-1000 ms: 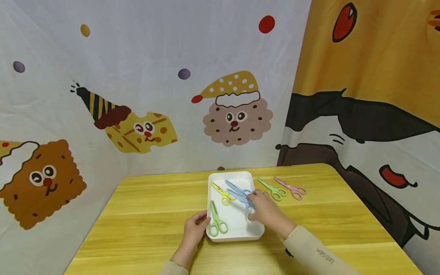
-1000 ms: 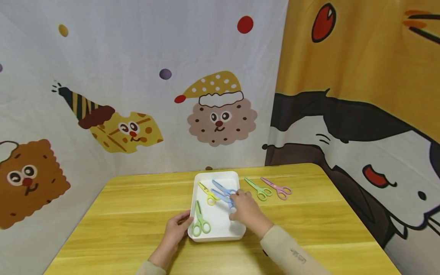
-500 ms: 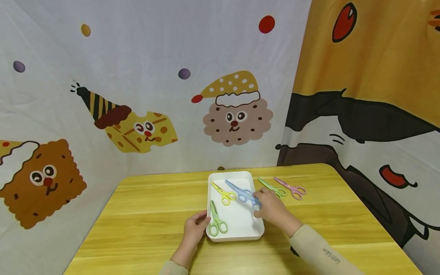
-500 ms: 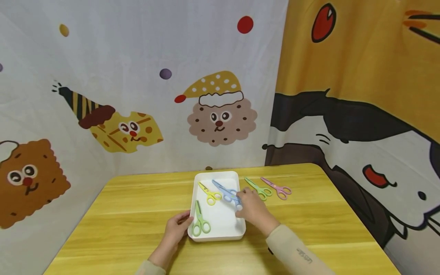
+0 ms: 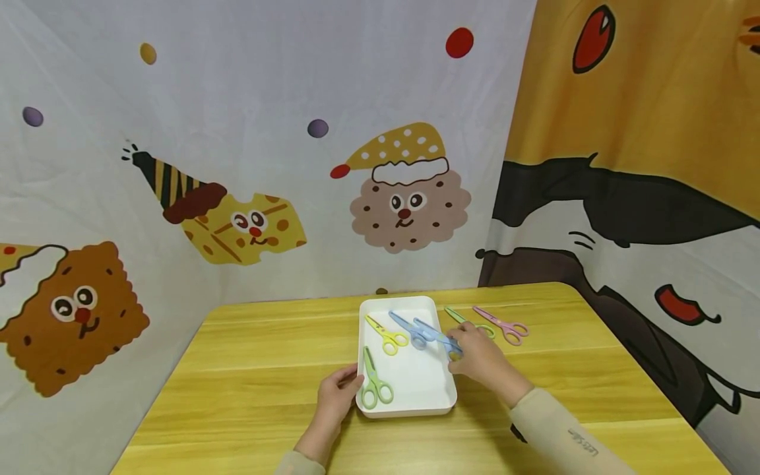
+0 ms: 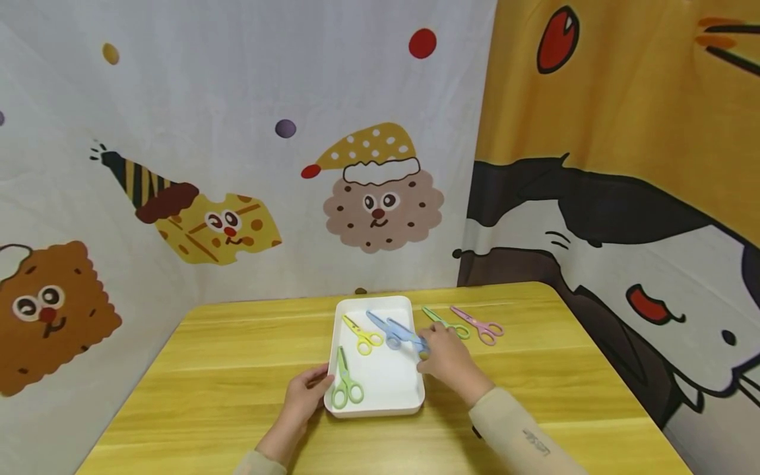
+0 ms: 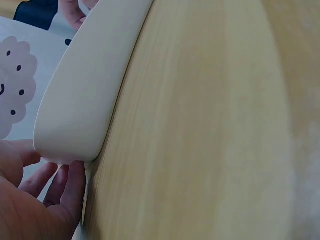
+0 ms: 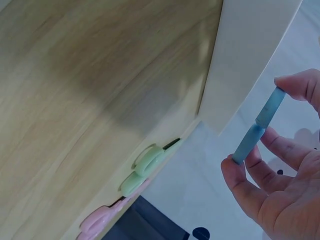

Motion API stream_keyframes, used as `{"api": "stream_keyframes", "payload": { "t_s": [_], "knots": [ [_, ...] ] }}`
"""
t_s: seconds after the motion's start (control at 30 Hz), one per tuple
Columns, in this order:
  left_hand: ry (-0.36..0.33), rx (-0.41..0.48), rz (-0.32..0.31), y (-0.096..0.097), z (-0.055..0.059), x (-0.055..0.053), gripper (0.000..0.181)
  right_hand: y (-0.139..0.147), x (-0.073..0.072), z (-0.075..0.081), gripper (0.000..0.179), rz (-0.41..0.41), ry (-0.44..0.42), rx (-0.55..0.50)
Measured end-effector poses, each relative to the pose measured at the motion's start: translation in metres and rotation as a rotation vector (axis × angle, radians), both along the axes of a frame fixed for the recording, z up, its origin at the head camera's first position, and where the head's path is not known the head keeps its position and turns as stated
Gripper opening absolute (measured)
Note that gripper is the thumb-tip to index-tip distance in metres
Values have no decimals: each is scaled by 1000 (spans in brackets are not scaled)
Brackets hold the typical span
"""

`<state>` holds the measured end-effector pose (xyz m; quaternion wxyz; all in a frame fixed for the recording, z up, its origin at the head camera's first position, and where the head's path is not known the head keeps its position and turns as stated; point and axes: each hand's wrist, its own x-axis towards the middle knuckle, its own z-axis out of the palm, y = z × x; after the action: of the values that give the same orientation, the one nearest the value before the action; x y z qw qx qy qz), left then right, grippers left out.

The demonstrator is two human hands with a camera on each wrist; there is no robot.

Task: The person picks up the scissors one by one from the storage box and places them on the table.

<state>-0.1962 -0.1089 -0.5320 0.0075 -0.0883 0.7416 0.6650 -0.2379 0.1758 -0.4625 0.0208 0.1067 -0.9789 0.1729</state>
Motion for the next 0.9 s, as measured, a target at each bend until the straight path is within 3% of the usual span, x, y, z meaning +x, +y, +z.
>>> {"api": "stream_keyframes", "payload": {
  "t_s": [0.9],
  "knots": [
    [-4, -17, 4, 0, -2, -1, 36, 27, -5, 2, 57, 18, 78, -21]
  ]
}}
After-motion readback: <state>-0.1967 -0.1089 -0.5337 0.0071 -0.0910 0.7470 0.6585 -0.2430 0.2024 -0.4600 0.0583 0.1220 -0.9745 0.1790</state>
